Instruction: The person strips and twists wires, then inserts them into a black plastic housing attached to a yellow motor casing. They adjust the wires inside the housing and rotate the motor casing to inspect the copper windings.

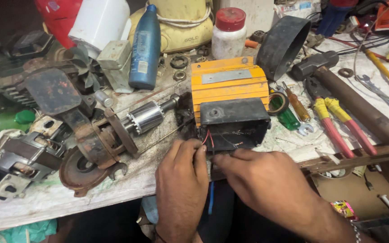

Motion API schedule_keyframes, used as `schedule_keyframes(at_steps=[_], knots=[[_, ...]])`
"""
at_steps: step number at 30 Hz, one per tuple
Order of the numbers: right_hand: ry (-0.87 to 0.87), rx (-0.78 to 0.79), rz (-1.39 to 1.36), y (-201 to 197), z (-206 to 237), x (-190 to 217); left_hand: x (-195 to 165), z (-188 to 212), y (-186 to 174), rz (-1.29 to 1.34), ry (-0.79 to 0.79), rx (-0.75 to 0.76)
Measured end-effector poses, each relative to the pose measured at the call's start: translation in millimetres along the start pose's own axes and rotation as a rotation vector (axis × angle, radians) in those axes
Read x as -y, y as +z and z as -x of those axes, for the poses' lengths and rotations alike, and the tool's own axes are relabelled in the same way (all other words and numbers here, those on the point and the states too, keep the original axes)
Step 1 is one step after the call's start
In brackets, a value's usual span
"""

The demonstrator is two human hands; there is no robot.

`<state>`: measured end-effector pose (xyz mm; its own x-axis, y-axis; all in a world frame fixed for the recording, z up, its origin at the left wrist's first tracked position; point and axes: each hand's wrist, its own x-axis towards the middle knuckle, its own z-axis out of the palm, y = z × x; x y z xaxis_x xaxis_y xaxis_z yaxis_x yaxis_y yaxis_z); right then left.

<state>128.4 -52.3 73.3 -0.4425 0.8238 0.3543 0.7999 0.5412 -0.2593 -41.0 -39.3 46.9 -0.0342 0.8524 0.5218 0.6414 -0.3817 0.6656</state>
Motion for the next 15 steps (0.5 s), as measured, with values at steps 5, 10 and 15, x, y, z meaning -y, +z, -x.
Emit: schedule_keyframes(at_steps=[5, 10, 15], knots=[[-0.005, 0.138, 0.078, 12.4, -9.5, -2.2, -0.4, -4.1, -0.4, -0.058, -0.031, 0.073], [-0.093, 0.12, 0.037, 11.6, -4.4, -4.1, -4.1, -5.6, -4.0, -0.006, -0.116, 0.148], [0.046, -0.068, -0.044, -5.8, 9.1, -12.2, -0.7, -6.0, -12.8, 0.113, -0.103, 0.226]])
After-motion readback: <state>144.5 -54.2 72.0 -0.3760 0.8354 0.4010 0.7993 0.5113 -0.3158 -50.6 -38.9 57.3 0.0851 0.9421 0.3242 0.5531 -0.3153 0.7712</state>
